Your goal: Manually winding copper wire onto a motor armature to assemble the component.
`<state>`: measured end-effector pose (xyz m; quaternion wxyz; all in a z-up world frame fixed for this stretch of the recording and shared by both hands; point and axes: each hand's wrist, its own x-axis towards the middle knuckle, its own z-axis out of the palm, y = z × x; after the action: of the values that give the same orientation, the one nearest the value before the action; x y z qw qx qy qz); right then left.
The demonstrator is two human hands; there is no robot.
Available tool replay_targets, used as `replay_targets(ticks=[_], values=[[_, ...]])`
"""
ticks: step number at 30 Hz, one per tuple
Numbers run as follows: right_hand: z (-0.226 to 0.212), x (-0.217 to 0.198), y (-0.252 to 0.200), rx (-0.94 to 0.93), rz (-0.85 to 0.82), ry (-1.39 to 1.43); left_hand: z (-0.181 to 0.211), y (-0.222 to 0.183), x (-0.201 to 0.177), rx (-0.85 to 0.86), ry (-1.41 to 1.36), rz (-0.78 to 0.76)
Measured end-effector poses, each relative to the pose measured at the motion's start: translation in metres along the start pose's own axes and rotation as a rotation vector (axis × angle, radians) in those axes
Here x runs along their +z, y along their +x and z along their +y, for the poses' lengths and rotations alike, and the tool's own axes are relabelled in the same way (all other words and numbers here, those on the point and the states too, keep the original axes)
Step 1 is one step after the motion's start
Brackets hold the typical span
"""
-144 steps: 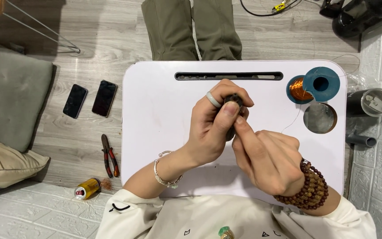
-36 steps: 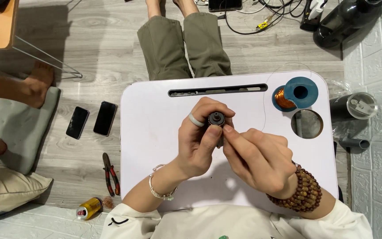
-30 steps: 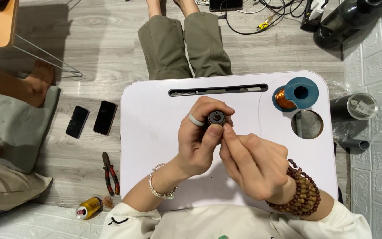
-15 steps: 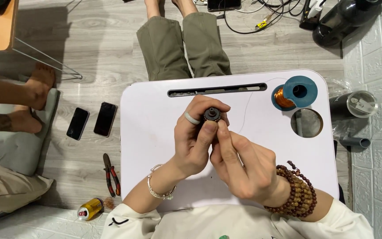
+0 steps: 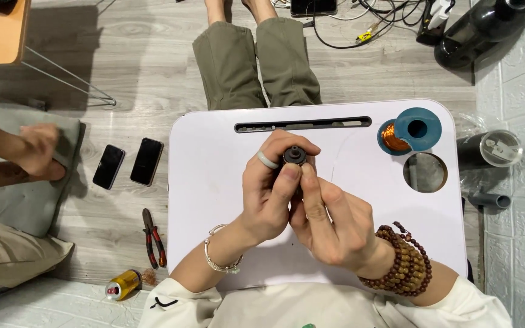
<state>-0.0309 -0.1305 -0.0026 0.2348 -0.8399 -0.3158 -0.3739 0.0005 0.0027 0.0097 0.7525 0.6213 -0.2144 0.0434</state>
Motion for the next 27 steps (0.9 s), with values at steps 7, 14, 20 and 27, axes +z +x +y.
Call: replay_targets(ticks=[7, 14, 20, 27], values=[[0.003, 0.009, 0.015, -0.118, 0.205, -0.083, -0.011, 0.006, 0.002, 0.126, -0.019, 0.07], [-0.005, 0.0, 0.009, 0.023, -0.046, -0.06, -0.008, 0.002, -0.001, -0.08, -0.179, 0.044], [-0.007, -0.012, 0.02, 0.142, -0.042, 0.152, -0.016, 0.002, -0.001, -0.157, -0.318, 0.04], [0.0, -0.003, 0.023, 0.138, 0.073, 0.183, -0.017, 0.009, -0.002, -0.17, -0.379, 0.029]])
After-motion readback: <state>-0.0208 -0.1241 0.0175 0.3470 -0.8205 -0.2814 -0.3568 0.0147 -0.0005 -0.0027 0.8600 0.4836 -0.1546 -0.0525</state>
